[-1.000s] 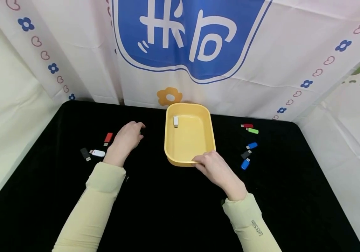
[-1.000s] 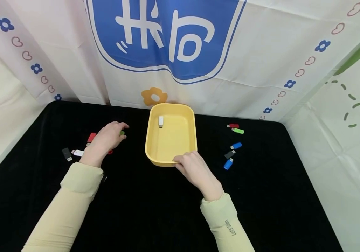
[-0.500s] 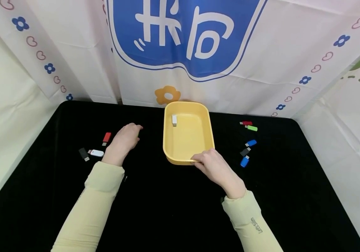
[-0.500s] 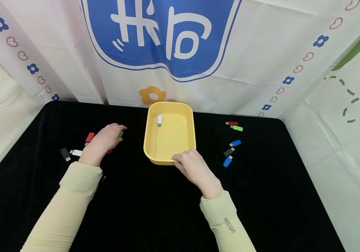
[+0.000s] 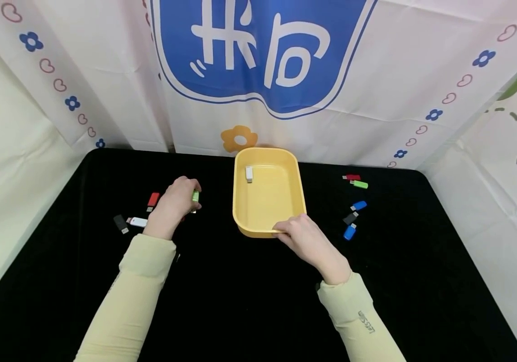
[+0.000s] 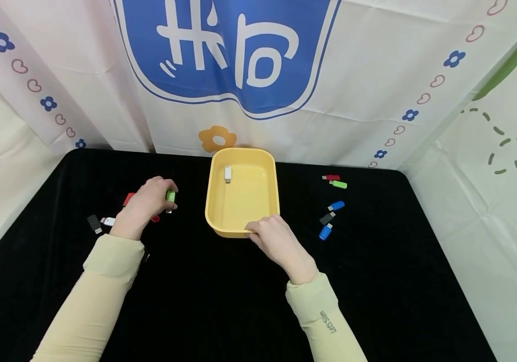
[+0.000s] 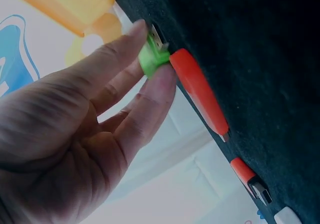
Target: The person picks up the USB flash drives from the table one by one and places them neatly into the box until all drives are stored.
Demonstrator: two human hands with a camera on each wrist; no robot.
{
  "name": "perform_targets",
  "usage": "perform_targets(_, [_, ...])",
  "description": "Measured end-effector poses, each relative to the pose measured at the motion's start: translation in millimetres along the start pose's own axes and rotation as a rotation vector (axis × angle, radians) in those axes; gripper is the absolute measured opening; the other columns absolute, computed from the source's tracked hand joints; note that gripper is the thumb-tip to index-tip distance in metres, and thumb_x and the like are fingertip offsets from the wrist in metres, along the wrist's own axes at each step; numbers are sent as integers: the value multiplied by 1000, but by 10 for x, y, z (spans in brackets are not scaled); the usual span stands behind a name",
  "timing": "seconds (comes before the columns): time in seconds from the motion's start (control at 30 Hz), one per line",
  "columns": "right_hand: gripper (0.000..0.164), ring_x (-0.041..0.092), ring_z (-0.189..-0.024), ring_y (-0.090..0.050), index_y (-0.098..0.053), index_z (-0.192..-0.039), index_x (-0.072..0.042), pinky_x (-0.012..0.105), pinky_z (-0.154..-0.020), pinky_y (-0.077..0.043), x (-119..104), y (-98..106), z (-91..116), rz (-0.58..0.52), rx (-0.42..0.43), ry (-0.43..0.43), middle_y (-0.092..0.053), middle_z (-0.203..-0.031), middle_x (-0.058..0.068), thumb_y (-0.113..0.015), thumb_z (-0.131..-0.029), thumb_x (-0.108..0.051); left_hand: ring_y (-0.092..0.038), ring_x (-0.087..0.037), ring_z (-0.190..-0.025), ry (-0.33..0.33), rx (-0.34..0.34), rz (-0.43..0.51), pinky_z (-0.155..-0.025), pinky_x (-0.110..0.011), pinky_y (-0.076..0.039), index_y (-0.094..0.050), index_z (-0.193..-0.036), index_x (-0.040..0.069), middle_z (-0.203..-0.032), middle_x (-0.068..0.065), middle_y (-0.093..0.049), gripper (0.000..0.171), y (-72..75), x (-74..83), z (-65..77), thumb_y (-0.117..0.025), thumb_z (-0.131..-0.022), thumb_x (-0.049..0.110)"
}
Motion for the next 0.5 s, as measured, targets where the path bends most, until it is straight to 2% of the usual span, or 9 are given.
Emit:
perform_targets(0.13, [19,3,-58,-47,-69,-77,-14,21,-65,-44,-14,9,-7,23,17,24,-56,-62,-10,-66,-96,-14,-64,-37,-94,17,-12,11,-78,-46,-55,-61,-120,-2,-121,-27,-61,39,18,-9,-4,-76,-87,13])
perform_targets(0.27, [19,3,-58,-48,-69,-77,-14,21,-65,-44,-23,10,-5,34,28,39,-58,-63,-9,-67,-95,-13,-64,-34,-91,18,-21,19,-77,-44,-55,-61,-122,0,-119,-26,-63,40,26,-13,2,-76,-87,13])
perform_targets(0.5, [19,3,-57,-47,-68,-76,-13,20,-64,-44,-35,17,5,30,31,41,-57,-62,-9,-68,-95,-14,-65,-39,-103,-48,74,35,-84,-50,-55,-62,-129,3,-125,-24,-65,42,61,30,12,-74,-89,11])
Point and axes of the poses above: each hand's wrist, its own z-axis away from the middle knuckle, its own y-axis out of the back of the hand, x = y × z, the point moved 2 cm from there along -z, towards the middle knuckle
